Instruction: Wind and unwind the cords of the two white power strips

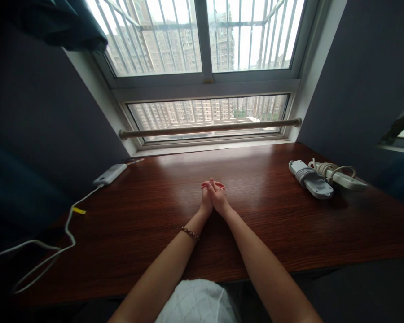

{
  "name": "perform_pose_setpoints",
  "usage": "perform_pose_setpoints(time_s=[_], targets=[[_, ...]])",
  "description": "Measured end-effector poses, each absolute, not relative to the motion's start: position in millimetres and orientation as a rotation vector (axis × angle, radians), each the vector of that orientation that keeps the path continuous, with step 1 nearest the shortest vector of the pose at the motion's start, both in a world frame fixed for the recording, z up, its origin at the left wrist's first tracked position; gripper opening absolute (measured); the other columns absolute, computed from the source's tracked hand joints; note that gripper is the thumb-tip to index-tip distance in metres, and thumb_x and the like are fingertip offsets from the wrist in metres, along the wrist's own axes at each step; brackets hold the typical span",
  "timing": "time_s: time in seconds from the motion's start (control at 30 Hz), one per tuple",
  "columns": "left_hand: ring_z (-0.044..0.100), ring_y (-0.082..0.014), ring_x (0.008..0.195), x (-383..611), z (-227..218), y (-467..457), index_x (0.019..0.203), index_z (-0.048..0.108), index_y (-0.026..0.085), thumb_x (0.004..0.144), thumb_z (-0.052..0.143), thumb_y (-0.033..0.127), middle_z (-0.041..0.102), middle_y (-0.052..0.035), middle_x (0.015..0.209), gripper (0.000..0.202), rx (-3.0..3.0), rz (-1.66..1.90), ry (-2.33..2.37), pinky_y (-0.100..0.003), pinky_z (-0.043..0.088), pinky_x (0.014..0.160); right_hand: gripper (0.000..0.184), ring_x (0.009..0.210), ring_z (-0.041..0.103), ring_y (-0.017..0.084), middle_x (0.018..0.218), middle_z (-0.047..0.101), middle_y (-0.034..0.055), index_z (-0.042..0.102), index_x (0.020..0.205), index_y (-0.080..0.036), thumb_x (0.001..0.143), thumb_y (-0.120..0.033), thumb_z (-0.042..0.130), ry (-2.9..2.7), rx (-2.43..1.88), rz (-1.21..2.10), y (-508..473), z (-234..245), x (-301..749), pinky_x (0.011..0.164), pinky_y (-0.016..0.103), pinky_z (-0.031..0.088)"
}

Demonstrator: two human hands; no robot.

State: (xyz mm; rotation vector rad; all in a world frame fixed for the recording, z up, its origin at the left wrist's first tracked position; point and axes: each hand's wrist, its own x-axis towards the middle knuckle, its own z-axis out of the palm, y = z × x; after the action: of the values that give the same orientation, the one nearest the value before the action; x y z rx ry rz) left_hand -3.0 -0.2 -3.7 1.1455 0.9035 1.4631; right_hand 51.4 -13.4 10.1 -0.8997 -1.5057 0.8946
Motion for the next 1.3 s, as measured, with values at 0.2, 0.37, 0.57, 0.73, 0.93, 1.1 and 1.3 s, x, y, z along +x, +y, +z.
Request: perform_pose_setpoints(time_s=[0.2,0.37,0.57,0.73,0.93,1.1,1.3], targets=[[0.058,-0.0164,0.057,-2.6,-3.8,-0.3,0.068,0.062,0.015,0.081,0.041,0.058,0.060,-0.0067,0.063,0.050,1.132,1.463,0.901,-0.029,0.047,0.056,0.047,0.087,0.062,0.018,0.088,0.068,0.0034,0.065,0.093,-0.021,0.087,-0.056,0.032,-1.494,-0.908,0.908,-15.0,12.0,51.1,0.082,0.030,0.046],[0.057,-0.0159,0.055,-2.2,-2.9,-0.3,0.067,0.061,0.016,0.081,0.040,0.056,0.059,-0.0059,0.060,0.048,1.122,1.457,0.894,-0.029,0.047,0.055,0.047,0.087,0.062,0.018,0.087,0.068,0.0035,0.066,0.092,-0.022,0.087,-0.055,0.032,-1.507,-0.923,0.898,-16.8,15.1,51.4,0.083,0.030,0.045],[0.058,-0.0161,0.056,-3.0,-3.2,-0.3,0.068,0.061,0.016,0.081,0.041,0.056,0.060,-0.0063,0.063,0.047,1.132,1.457,0.892,-0.029,0.047,0.055,0.047,0.089,0.062,0.018,0.088,0.068,0.0028,0.065,0.091,-0.023,0.087,-0.057,0.032,-1.493,-0.920,0.904,-15.1,11.9,50.4,0.085,0.031,0.045],[0.057,-0.0157,0.056,-3.0,-2.6,-0.2,0.068,0.061,0.015,0.080,0.039,0.059,0.059,-0.0061,0.062,0.051,1.128,1.459,0.890,-0.030,0.047,0.056,0.046,0.089,0.062,0.018,0.088,0.068,0.0027,0.065,0.092,-0.023,0.088,-0.055,0.032,-1.488,-0.909,0.902,-14.0,10.0,49.9,0.086,0.030,0.045],[0.058,-0.0168,0.057,-2.7,-2.5,-0.5,0.069,0.061,0.013,0.078,0.041,0.062,0.061,-0.0073,0.064,0.053,1.124,1.465,0.884,-0.031,0.047,0.055,0.046,0.091,0.061,0.018,0.088,0.068,0.0026,0.065,0.092,-0.023,0.089,-0.054,0.031,-1.508,-0.907,0.882,-14.8,11.3,50.6,0.090,0.032,0.043],[0.058,-0.0163,0.057,-2.9,-1.7,-1.7,0.069,0.061,0.013,0.078,0.042,0.062,0.060,-0.0062,0.063,0.052,1.120,1.465,0.880,-0.030,0.047,0.056,0.046,0.092,0.061,0.018,0.088,0.068,0.0024,0.065,0.092,-0.024,0.088,-0.055,0.031,-1.516,-0.921,0.873,-14.7,11.0,51.0,0.089,0.031,0.043],[0.057,-0.0164,0.056,-3.6,-0.5,-2.3,0.069,0.061,0.014,0.077,0.043,0.062,0.060,-0.0070,0.064,0.053,1.124,1.464,0.885,-0.030,0.047,0.054,0.047,0.087,0.062,0.018,0.087,0.068,0.0036,0.065,0.093,-0.022,0.088,-0.055,0.032,-1.497,-0.899,0.892,-14.6,11.4,50.5,0.082,0.031,0.046]])
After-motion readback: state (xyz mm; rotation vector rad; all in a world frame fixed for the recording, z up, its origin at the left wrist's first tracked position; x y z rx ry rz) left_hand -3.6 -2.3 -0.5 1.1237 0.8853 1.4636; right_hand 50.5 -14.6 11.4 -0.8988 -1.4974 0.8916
